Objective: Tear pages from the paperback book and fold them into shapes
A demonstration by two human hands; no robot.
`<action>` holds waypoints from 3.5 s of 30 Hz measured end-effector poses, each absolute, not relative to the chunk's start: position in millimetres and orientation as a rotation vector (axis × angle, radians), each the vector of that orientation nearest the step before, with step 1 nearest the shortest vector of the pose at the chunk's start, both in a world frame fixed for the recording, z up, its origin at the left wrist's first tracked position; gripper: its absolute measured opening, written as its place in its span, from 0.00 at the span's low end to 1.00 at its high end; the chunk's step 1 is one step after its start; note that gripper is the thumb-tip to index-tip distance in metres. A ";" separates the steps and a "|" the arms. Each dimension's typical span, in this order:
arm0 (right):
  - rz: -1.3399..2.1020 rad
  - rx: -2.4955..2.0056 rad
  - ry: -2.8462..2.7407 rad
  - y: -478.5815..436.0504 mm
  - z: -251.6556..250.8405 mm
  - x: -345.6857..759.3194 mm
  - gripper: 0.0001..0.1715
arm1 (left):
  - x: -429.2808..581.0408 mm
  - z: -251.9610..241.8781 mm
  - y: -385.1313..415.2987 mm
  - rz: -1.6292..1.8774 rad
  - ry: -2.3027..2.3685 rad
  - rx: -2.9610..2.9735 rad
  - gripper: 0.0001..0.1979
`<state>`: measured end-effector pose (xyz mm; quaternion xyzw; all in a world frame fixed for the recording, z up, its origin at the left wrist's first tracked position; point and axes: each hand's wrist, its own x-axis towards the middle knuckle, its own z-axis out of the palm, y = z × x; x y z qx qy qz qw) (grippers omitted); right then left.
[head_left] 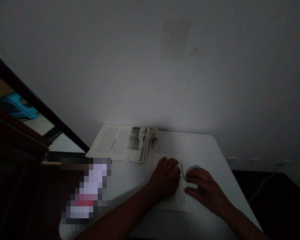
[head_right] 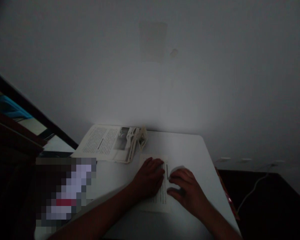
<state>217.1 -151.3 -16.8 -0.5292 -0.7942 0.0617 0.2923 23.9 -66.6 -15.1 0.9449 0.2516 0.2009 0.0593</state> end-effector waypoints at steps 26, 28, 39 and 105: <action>0.220 -1.529 -2.116 -125.2 -14.5 216.9 0.07 | 21.9 -14.0 -64.4 0.602 0.740 2.848 0.09; 0.163 -1.492 -2.092 -111.1 -16.7 222.1 0.07 | 22.3 -14.0 -64.7 0.617 0.750 2.847 0.09; -0.022 -1.574 -1.946 -44.4 -21.9 233.7 0.09 | 19.0 -11.6 -64.1 0.601 0.743 2.854 0.09; 0.601 -1.222 -0.889 -89.4 -5.1 244.2 0.13 | 13.6 -8.3 -56.0 1.059 0.946 2.018 0.19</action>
